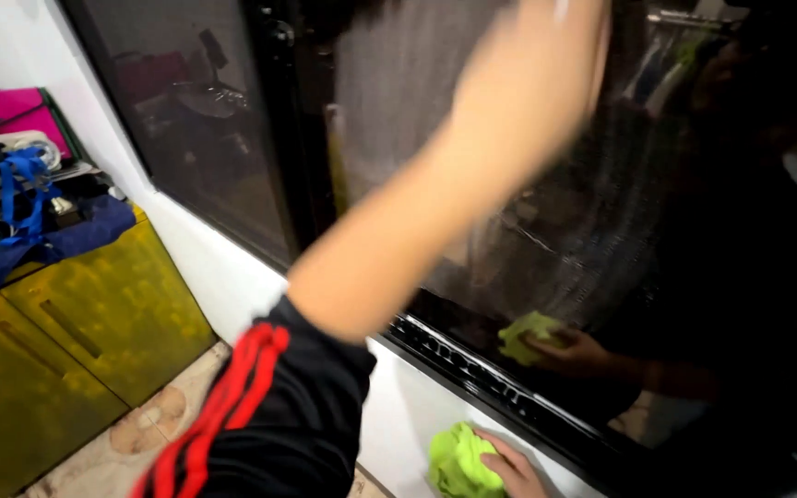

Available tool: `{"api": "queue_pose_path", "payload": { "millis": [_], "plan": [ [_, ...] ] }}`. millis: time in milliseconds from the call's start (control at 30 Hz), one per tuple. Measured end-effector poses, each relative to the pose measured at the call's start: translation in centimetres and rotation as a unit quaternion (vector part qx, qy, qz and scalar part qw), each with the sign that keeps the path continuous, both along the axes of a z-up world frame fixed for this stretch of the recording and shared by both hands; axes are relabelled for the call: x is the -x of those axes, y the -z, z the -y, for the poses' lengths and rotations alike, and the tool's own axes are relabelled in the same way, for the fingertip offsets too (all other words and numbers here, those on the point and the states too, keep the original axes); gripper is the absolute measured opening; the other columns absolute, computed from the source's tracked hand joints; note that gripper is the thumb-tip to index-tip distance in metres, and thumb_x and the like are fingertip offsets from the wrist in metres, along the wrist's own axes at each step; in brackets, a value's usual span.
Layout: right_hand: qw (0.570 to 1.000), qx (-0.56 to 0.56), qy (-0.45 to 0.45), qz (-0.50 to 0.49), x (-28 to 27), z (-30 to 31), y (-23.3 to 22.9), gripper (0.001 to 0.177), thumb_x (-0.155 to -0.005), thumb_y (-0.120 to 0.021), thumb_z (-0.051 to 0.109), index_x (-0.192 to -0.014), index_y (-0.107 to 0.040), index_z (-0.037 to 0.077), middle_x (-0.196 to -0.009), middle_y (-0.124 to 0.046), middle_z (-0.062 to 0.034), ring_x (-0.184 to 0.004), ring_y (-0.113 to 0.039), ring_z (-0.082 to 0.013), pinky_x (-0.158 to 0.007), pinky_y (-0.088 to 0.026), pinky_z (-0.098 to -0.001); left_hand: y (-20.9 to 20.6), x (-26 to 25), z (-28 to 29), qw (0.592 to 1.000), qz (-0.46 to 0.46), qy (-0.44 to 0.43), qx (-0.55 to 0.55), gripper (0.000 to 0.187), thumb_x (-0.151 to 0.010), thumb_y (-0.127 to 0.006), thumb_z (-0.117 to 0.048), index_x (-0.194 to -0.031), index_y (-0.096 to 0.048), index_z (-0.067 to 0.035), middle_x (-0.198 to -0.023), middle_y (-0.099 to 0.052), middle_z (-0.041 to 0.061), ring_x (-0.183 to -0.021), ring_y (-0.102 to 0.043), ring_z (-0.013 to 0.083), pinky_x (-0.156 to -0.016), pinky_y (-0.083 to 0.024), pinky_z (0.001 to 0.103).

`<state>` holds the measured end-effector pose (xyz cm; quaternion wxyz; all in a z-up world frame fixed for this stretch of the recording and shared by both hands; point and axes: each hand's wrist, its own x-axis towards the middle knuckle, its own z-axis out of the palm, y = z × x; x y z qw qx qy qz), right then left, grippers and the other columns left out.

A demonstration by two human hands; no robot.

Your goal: Clean a large mirror or window pane using a squeegee and a cleaning cloth.

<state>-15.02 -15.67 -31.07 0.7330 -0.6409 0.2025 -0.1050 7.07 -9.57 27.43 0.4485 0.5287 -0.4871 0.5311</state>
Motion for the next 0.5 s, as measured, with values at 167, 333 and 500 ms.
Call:
{"api": "queue_pose_path", "payload": {
  "millis": [167,333,500],
  "plan": [
    [0.996,0.086,0.022,0.027,6.8,2.2,4.7,0.047,-0.091,-0.066,0.011,-0.136,-0.064,-0.002,-0.141,-0.068,-0.0131,-0.134,-0.058,-0.0200,-0.113,-0.039,-0.0310,21.4,7.4,-6.1,0.954,-0.194,0.071,-0.217,0.071,-0.098,-0.060,-0.014,-0.160,-0.027,-0.010,-0.110,-0.061,0.022,-0.070,-0.066,0.0406,-0.058,-0.055,0.049],
    [0.996,0.061,0.049,0.030,12.0,3.6,6.3,0.046,-0.091,-0.065,0.008,-0.136,-0.064,-0.002,-0.135,-0.070,-0.0123,-0.129,-0.059,-0.0188,-0.110,-0.040,-0.0306,25.4,2.4,-8.2,0.863,-0.337,-0.005,-0.377,0.084,-0.094,-0.059,-0.017,-0.161,-0.009,-0.001,-0.107,-0.058,0.028,-0.071,-0.066,0.0430,-0.061,-0.055,0.052],
    [0.996,0.037,0.079,0.007,12.6,0.5,-2.3,0.041,-0.094,-0.061,0.011,-0.134,-0.067,-0.001,-0.122,-0.074,-0.0109,-0.111,-0.066,-0.0175,-0.098,-0.049,-0.0299,6.9,-3.6,-3.6,0.999,-0.001,0.039,-0.027,0.021,-0.104,-0.057,-0.008,-0.123,-0.050,-0.001,-0.098,-0.064,0.024,-0.086,-0.063,0.0444,-0.073,-0.051,0.052]
  ]
}}
